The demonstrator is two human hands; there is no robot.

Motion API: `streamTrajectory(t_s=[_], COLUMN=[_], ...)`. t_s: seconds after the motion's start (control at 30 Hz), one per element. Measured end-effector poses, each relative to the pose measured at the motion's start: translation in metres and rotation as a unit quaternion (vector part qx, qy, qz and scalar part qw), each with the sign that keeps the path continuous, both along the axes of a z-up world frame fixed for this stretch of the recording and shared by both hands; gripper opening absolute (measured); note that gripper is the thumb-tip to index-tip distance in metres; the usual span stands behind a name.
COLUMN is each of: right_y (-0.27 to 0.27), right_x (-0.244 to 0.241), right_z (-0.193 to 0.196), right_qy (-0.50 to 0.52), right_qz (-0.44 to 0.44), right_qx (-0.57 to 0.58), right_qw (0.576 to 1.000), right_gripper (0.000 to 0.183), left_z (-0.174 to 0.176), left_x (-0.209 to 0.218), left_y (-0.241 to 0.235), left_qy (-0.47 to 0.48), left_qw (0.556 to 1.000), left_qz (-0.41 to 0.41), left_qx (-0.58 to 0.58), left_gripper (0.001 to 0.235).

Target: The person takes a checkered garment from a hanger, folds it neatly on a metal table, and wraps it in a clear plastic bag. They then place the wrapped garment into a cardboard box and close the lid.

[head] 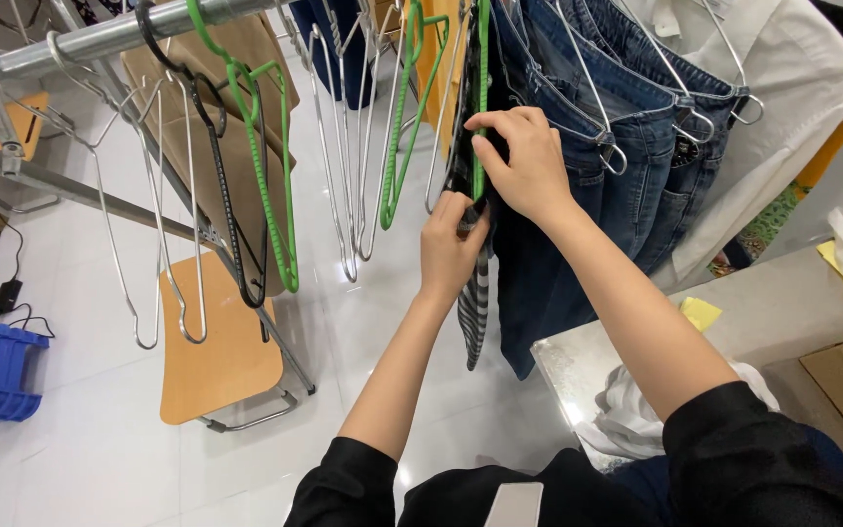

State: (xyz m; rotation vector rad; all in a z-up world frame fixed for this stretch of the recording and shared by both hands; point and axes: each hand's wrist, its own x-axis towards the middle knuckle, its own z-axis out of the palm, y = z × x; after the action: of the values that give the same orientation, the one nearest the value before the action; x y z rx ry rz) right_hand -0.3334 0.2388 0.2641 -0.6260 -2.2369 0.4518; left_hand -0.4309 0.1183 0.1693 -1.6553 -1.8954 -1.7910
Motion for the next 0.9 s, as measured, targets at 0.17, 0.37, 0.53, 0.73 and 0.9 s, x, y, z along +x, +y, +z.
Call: streamTrajectory(t_s=[0.17,0.37,0.53,0.73,0.9], right_y=[-0.025,-0.018,-0.020,-0.028,-0.035], right_x=[0.007,0.031,0.050,0.052,0.047], right_z=[0.031,0.054,0.073,0.071,0.020], right_qy=[0.070,0.227,0.329,0.322,0.356], right_qz=[0.029,0.134,0.213,0.232,0.191], right_qx=[-0.042,-0.208,-0.331,-0.362,-0.388], right_qw=[0.996,0.942,0.858,0.843,0.828], right_gripper=[0.024,0.046,0.059,0.068,0.073], left_z=[-0.016,-0.001,0.004,-0.010,0.008], left_x=[-0.011,-0.017,-0.018,-0.024,-0.035], left_y=[-0.009,-0.015,-0.017,-0.016,-0.045], left_qy=[-0.036,-0.101,-0.160,-0.233,-0.284], left_qw=[0.999,0.991,0.978,0.961,0.942], left_qz=[-0.011,-0.015,-0.047,-0.013,-0.040], left_qx=[-0.022,-0.092,-0.124,-0.148,-0.172], left_gripper=[0.016,0.017,0.021,0.047,0.030])
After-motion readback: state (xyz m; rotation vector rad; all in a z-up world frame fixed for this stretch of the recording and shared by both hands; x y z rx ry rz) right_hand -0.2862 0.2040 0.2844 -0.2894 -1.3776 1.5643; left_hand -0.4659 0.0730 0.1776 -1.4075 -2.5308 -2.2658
